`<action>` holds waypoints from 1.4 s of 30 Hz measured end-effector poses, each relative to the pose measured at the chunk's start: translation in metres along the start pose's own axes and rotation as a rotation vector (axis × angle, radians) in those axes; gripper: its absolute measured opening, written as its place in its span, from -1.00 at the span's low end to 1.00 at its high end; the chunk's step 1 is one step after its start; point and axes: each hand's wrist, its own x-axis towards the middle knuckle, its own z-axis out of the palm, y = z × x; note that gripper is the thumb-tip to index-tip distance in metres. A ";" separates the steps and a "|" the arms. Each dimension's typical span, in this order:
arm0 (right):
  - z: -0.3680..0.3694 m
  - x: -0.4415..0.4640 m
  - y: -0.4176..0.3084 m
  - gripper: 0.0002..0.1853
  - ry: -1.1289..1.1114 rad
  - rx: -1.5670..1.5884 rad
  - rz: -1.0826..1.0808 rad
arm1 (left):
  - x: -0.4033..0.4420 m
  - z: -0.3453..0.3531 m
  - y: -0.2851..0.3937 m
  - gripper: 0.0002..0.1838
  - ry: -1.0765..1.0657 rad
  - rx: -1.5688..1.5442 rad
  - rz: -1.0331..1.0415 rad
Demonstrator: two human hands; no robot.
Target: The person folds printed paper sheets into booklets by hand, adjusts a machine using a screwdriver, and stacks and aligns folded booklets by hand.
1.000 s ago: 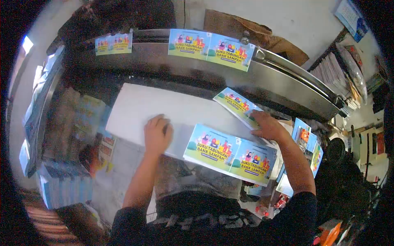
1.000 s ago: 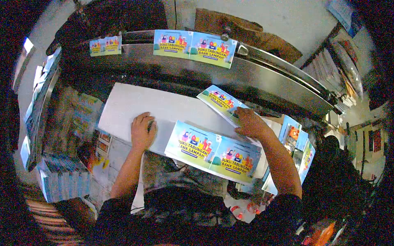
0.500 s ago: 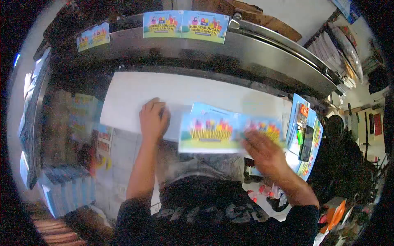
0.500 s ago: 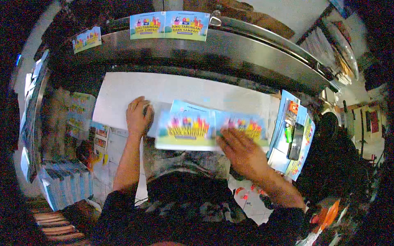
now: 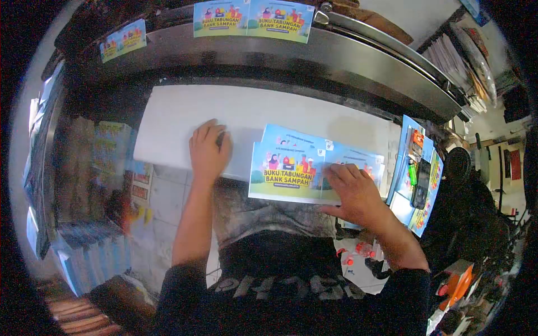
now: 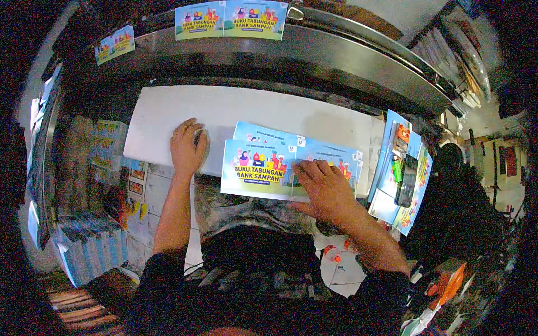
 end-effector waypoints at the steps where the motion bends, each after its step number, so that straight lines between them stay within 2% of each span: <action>1: -0.001 0.002 -0.001 -0.27 -0.008 0.007 0.016 | 0.000 0.000 0.000 -0.77 -0.003 0.001 -0.003; 4: 0.007 0.004 -0.005 -0.23 0.039 -0.076 0.002 | 0.000 0.000 0.001 -0.78 0.029 0.005 -0.008; 5: 0.010 0.000 -0.007 -0.23 0.041 -0.077 -0.009 | 0.001 -0.001 -0.001 -0.75 -0.042 -0.033 -0.022; 6: 0.009 -0.004 -0.009 -0.27 -0.024 -0.081 -0.018 | 0.003 -0.003 -0.003 -0.72 -0.107 -0.070 -0.036; 7: 0.004 0.008 -0.003 -0.31 -0.067 -0.100 -0.046 | 0.011 -0.007 -0.007 -0.72 -0.064 -0.048 -0.043; 8: -0.003 0.008 0.005 -0.44 -0.040 -0.028 -0.082 | 0.007 -0.006 -0.004 -0.72 -0.078 -0.058 -0.047; 9: -0.015 0.012 0.009 -0.44 -0.028 -0.038 -0.088 | 0.003 -0.006 0.000 -0.72 -0.094 -0.071 -0.047; 11: -0.043 0.023 0.021 -0.52 -0.293 0.183 -0.026 | 0.003 -0.007 0.002 -0.74 -0.062 -0.071 -0.044; 12: -0.058 0.029 0.035 -0.54 -0.209 0.247 -0.073 | 0.002 -0.007 0.004 -0.74 -0.058 -0.041 -0.048; 13: -0.076 0.038 0.048 -0.59 -0.210 0.131 0.057 | 0.002 -0.007 0.004 -0.75 -0.057 -0.012 -0.052; 14: -0.082 0.041 0.083 -0.60 0.044 0.087 -0.019 | 0.003 -0.007 0.005 -0.75 -0.078 -0.007 -0.069; 15: -0.120 0.052 0.091 -0.67 0.055 0.013 0.299 | 0.002 -0.008 0.005 -0.75 -0.068 -0.005 -0.072; 16: -0.144 0.054 0.111 -0.64 0.181 -0.068 0.518 | 0.002 -0.009 0.005 -0.75 -0.074 -0.030 -0.064; 17: -0.162 0.062 0.140 -0.59 0.436 -0.169 0.555 | 0.002 -0.010 0.005 -0.74 -0.076 -0.054 -0.059; 19: -0.181 0.080 0.182 -0.55 1.003 -0.487 0.338 | 0.004 -0.010 0.005 -0.75 -0.052 -0.056 -0.064; 20: -0.182 0.087 0.206 -0.55 1.010 -0.485 0.326 | 0.003 -0.009 0.007 -0.75 -0.043 -0.063 -0.064; 22: -0.156 0.105 0.264 -0.50 1.042 -0.513 0.168 | 0.004 -0.007 0.006 -0.76 -0.031 -0.052 -0.063; 23: -0.126 0.111 0.308 -0.48 0.843 -0.572 0.214 | 0.002 -0.008 0.004 -0.76 -0.031 -0.042 -0.062; 24: -0.104 0.110 0.294 -0.44 0.675 -0.751 0.310 | 0.000 -0.008 0.003 -0.77 0.015 -0.068 -0.037; 25: -0.073 0.105 0.317 -0.42 0.586 -0.589 0.216 | -0.004 0.001 -0.003 -0.77 0.006 -0.076 -0.038; 26: -0.062 0.097 0.308 -0.43 0.504 -0.262 0.202 | -0.005 0.006 -0.008 -0.76 0.012 -0.067 -0.054; 27: -0.066 0.096 0.270 -0.45 0.411 -0.320 0.303 | -0.002 -0.004 -0.002 -0.76 -0.010 -0.094 -0.081; 28: -0.052 0.087 0.264 -0.47 0.428 -0.311 0.254 | -0.004 -0.003 -0.002 -0.76 0.016 -0.069 -0.072; 29: -0.045 0.082 0.243 -0.49 0.415 -0.114 0.286 | -0.008 -0.006 -0.007 -0.75 -0.001 -0.074 -0.053; 30: -0.033 0.074 0.227 -0.50 0.380 -0.170 0.171 | -0.008 -0.006 -0.007 -0.76 0.022 -0.064 -0.041; 31: -0.046 0.062 0.163 -0.51 0.366 0.005 0.105 | -0.007 -0.011 -0.007 -0.76 0.037 -0.038 -0.063; 32: -0.046 0.049 0.120 -0.50 0.196 0.061 0.201 | -0.006 -0.019 -0.004 -0.76 0.012 -0.058 -0.069; 33: -0.046 0.036 0.072 -0.40 0.046 0.196 0.320 | -0.006 -0.022 0.000 -0.75 -0.017 -0.089 -0.070; 35: -0.030 0.013 0.011 -0.28 -0.021 0.071 0.109 | -0.007 -0.024 -0.003 -0.75 -0.023 -0.086 -0.061; 36: -0.016 0.009 0.007 -0.28 -0.035 0.076 0.114 | -0.007 -0.014 -0.002 -0.75 -0.010 -0.080 -0.056; 38: 0.001 0.000 0.003 -0.18 -0.029 0.051 -0.022 | -0.006 -0.013 0.005 -0.75 -0.013 -0.069 -0.058; 42: 0.011 -0.007 0.004 -0.15 -0.064 -0.016 0.029 | 0.000 -0.004 0.004 -0.76 -0.006 -0.096 -0.047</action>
